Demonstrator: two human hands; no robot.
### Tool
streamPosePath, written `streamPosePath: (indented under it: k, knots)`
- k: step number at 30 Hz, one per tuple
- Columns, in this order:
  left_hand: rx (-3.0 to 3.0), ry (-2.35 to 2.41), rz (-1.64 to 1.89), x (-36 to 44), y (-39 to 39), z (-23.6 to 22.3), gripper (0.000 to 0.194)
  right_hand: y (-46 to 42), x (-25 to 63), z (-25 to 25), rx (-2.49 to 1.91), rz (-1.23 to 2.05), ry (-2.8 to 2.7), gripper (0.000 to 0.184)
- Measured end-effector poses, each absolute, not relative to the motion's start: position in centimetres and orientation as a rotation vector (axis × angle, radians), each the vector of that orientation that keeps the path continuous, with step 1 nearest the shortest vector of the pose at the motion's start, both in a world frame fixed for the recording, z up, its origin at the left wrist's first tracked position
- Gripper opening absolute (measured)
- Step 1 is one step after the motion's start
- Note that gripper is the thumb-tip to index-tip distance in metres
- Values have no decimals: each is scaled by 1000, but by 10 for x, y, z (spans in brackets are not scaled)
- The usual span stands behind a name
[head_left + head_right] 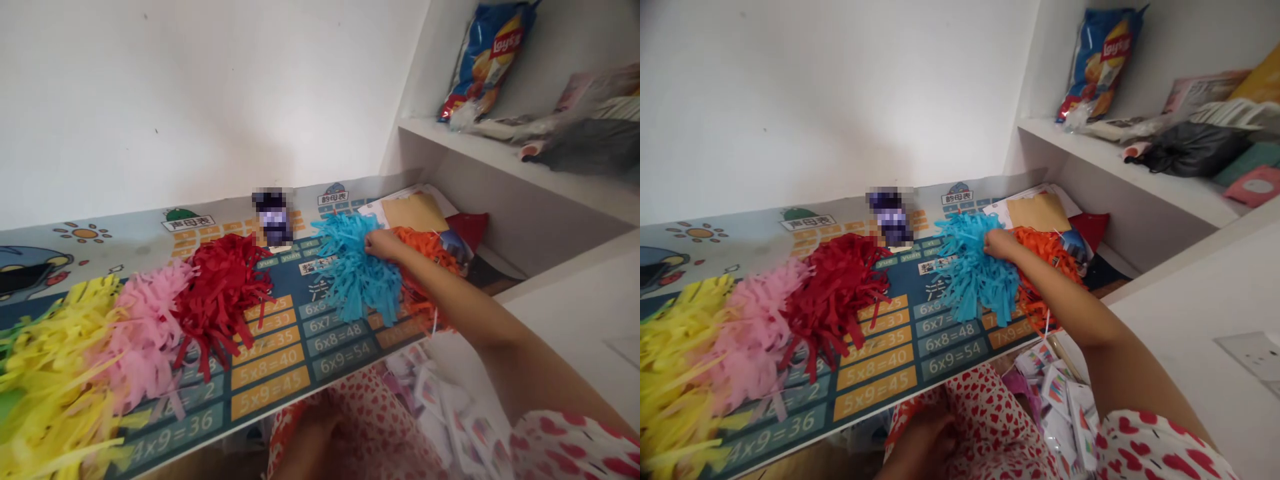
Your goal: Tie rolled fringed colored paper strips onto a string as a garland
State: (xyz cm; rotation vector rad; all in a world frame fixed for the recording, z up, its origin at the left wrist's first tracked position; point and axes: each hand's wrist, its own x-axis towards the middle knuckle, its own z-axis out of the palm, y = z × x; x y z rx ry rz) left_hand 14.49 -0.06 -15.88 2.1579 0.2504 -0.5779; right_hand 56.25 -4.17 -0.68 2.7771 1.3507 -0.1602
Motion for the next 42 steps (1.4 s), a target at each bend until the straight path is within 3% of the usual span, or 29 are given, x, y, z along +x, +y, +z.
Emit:
streamPosePath:
  k: [4,8,14,17,22,42]
  knots:
    - [2088,174,-390,136,9,-127,35,-58,574,7,2848,-171,1421,15]
    - [1865,-123,-333,150,26,-55,27,-67,578,17,2916,-154,1515,12]
    - [2175,45,201,273,57,23,18,-73,572,19,2975,-149,1610,13]
    - [2373,272,395,353,64,24,20,-73,566,21,2972,-137,1643,13]
    - [2374,298,403,429,61,5,21,-72,558,25,2939,-142,1689,15]
    - [2276,245,355,448,69,-20,30,-68,548,16,3488,-267,1650,21]
